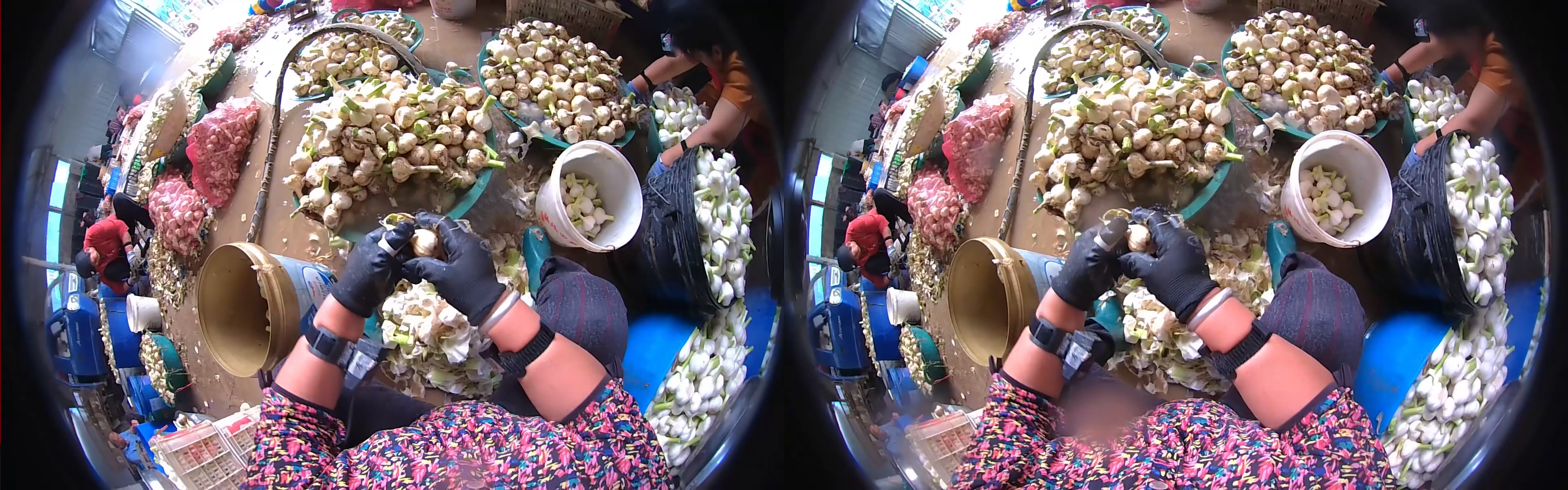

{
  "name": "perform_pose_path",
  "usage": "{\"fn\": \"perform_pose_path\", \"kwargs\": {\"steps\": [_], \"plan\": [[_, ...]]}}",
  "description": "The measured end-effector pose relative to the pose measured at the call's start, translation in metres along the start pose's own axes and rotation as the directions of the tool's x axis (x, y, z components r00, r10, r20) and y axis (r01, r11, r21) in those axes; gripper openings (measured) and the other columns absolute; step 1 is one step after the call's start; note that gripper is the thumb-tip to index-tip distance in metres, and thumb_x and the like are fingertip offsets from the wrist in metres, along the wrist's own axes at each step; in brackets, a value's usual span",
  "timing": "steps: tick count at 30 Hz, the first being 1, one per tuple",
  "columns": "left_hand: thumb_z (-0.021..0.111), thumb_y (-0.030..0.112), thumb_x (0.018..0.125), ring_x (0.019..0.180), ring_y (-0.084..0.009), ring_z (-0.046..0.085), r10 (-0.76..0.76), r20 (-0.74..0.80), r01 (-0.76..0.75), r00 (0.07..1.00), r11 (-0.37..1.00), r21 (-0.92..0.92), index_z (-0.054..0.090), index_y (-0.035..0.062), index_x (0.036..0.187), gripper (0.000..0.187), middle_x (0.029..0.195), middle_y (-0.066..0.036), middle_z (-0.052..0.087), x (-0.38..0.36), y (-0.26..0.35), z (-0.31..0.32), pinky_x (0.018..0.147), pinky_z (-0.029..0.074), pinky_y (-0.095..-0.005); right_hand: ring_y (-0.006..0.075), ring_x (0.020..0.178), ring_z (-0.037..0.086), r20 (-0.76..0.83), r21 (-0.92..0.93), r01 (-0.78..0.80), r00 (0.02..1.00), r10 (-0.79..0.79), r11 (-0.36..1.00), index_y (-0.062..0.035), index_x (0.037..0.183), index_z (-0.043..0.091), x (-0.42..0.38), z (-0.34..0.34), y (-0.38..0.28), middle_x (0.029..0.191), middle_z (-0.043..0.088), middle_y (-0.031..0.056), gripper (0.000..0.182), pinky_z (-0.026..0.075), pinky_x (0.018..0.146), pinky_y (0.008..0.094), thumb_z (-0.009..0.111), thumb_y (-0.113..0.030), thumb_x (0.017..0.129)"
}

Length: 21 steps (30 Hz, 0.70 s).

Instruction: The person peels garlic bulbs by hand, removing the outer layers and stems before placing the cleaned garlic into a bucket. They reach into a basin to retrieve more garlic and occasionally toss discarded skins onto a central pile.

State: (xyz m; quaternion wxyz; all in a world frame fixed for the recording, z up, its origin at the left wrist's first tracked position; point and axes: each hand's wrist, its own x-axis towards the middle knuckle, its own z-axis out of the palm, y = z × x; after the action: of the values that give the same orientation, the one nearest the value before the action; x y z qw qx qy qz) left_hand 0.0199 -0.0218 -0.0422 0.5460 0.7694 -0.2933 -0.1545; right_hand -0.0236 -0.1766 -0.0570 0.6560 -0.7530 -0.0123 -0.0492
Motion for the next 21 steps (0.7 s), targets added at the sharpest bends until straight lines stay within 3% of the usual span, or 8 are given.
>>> {"fn": "perform_pose_path", "kwargs": {"steps": [3,5,6,8,9,16,19,21], "plan": [[0.063,-0.002,0.073,0.074,-0.0296,0.059,-0.249,-0.126,0.235,0.96,0.965,-0.115,0.054,0.0042,0.11,0.038,0.087,-0.015,0.06,-0.013,0.008,-0.001,0.066,0.048,-0.0358,0.0225,0.09,0.062,-0.052,0.082,0.088,0.995,-0.084,0.993,-0.0027,0.113,0.055,-0.005,0.001,-0.001,0.102,0.063,0.0121,0.05,0.049,0.08,0.032,0.075,-0.014,0.068],[0.044,0.007,0.093,0.074,-0.0155,0.062,0.256,-0.05,-0.196,0.965,0.838,0.51,0.057,-0.0038,0.102,0.019,0.086,-0.008,0.06,-0.016,0.022,-0.001,0.064,0.051,-0.0273,0.0155,0.084,0.062,0.154,0.548,-0.222,0.974,0.164,0.807,0.0,0.112,0.054,-0.006,-0.002,-0.007,0.098,0.064,0.0094,0.041,0.052,0.073,0.0291,0.07,-0.006,0.074],[0.044,0.007,0.093,0.074,-0.0155,0.062,0.257,-0.048,-0.197,0.965,0.837,0.51,0.057,-0.0038,0.102,0.019,0.086,-0.008,0.06,-0.018,0.026,0.001,0.064,0.051,-0.0273,0.0155,0.084,0.062,0.152,0.548,-0.221,0.975,0.163,0.807,0.0,0.112,0.054,-0.007,-0.005,-0.008,0.098,0.064,0.0094,0.041,0.052,0.073,0.0291,0.07,-0.006,0.074],[0.045,0.007,0.092,0.073,-0.0179,0.064,0.038,-0.11,-0.027,0.993,0.995,0.097,0.056,-0.0067,0.101,0.02,0.086,-0.011,0.06,-0.021,0.031,0.007,0.064,0.052,-0.0277,0.0129,0.082,0.061,0.233,0.661,-0.315,0.949,0.213,0.681,0.0023,0.112,0.053,-0.007,-0.013,-0.009,0.098,0.063,0.009,0.038,0.053,0.071,0.0276,0.067,0.001,0.076],[0.045,0.007,0.092,0.073,-0.0187,0.064,-0.261,-0.128,0.193,0.957,0.9,-0.39,0.056,-0.0077,0.101,0.021,0.088,-0.013,0.061,-0.02,0.032,0.011,0.065,0.053,-0.0284,0.0147,0.083,0.061,0.196,0.667,-0.296,0.955,0.223,0.683,0.0036,0.112,0.052,-0.008,-0.012,-0.009,0.097,0.063,0.0104,0.04,0.053,0.074,0.0287,0.067,0.001,0.076],[0.045,0.006,0.091,0.08,-0.0204,0.064,-0.36,-0.209,0.118,0.909,0.704,-0.701,0.056,-0.008,0.101,0.02,0.092,-0.013,0.061,-0.019,0.04,0.017,0.068,0.054,-0.0288,0.0149,0.086,0.061,0.113,0.637,-0.228,0.973,0.203,0.737,0.0031,0.114,0.052,-0.006,-0.014,-0.01,0.1,0.062,0.011,0.043,0.053,0.076,0.0288,0.068,0.001,0.074],[0.065,-0.002,0.074,0.081,-0.0266,0.061,-0.245,-0.33,0.14,0.912,0.94,-0.311,0.059,-0.0004,0.097,0.024,0.089,-0.012,0.062,-0.018,0.034,0.016,0.07,0.05,-0.0335,0.0138,0.088,0.06,0.143,0.706,-0.244,0.968,0.204,0.664,0.0024,0.115,0.052,-0.007,-0.008,-0.012,0.101,0.062,0.0108,0.045,0.052,0.078,0.028,0.069,0.001,0.073],[0.068,-0.004,0.068,0.08,-0.0301,0.06,0.123,-0.225,-0.079,0.967,0.978,0.194,0.06,0.002,0.097,0.03,0.089,-0.013,0.062,-0.017,0.032,0.013,0.07,0.049,-0.0351,0.013,0.089,0.059,0.08,0.607,-0.141,0.99,0.115,0.782,0.0013,0.117,0.051,-0.009,-0.005,-0.012,0.101,0.062,0.0106,0.047,0.051,0.079,0.0275,0.07,0.001,0.073]]}}
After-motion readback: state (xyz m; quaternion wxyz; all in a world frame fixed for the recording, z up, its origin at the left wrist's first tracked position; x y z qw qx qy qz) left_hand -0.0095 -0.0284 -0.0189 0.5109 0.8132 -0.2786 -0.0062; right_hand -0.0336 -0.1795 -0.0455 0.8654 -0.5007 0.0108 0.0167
